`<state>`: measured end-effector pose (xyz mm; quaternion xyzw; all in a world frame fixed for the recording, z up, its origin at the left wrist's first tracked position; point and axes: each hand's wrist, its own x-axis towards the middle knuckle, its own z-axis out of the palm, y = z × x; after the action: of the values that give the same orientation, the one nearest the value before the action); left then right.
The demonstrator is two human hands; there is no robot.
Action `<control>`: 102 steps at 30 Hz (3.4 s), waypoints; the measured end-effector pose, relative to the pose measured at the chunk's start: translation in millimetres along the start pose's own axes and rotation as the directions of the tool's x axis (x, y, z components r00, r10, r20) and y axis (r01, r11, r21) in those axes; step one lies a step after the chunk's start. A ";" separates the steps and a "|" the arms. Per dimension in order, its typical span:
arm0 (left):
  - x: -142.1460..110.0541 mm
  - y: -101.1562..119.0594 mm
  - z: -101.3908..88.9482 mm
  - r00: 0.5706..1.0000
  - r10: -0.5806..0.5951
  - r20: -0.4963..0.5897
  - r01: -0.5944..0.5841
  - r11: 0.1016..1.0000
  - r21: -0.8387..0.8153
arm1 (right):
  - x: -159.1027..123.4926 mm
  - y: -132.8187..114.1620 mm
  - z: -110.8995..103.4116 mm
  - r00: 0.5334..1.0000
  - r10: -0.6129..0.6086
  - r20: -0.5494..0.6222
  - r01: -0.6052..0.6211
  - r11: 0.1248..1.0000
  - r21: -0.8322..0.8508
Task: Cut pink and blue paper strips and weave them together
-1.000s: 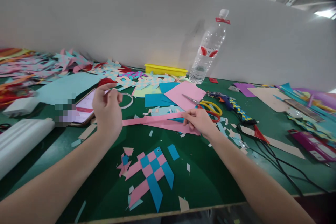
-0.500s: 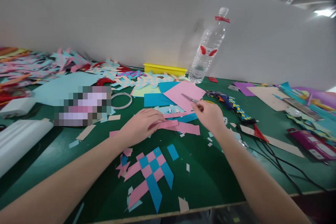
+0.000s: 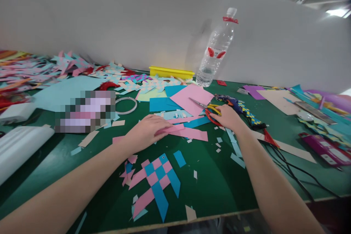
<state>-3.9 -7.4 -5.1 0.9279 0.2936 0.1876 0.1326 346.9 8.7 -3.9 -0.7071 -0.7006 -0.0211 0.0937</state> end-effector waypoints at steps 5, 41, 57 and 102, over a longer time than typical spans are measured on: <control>1.0 -5.1 0.5 1.000 -0.024 -0.020 0.023 0.999 -0.031 | -0.3 -2.4 -2.2 0.998 0.050 -0.029 -0.048 0.995 0.089; 2.4 -1.5 3.8 0.999 -0.034 -0.022 0.034 0.999 0.017 | -42.3 -27.6 -34.7 0.878 -0.453 0.155 0.403 0.873 0.274; 4.5 0.7 5.0 0.997 -0.019 0.070 0.013 0.997 0.079 | -44.3 -32.4 -40.4 0.856 -0.470 0.216 0.387 0.858 0.338; -2.1 3.8 -5.2 0.942 -0.039 0.333 0.057 0.997 -0.044 | -42.4 -29.9 -38.0 0.822 -0.520 0.233 0.428 0.833 0.350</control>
<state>-5.8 -11.0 0.3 0.9350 0.2845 0.0328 0.2091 320.4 -39.3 29.7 -0.4813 -0.8569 0.1705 0.0707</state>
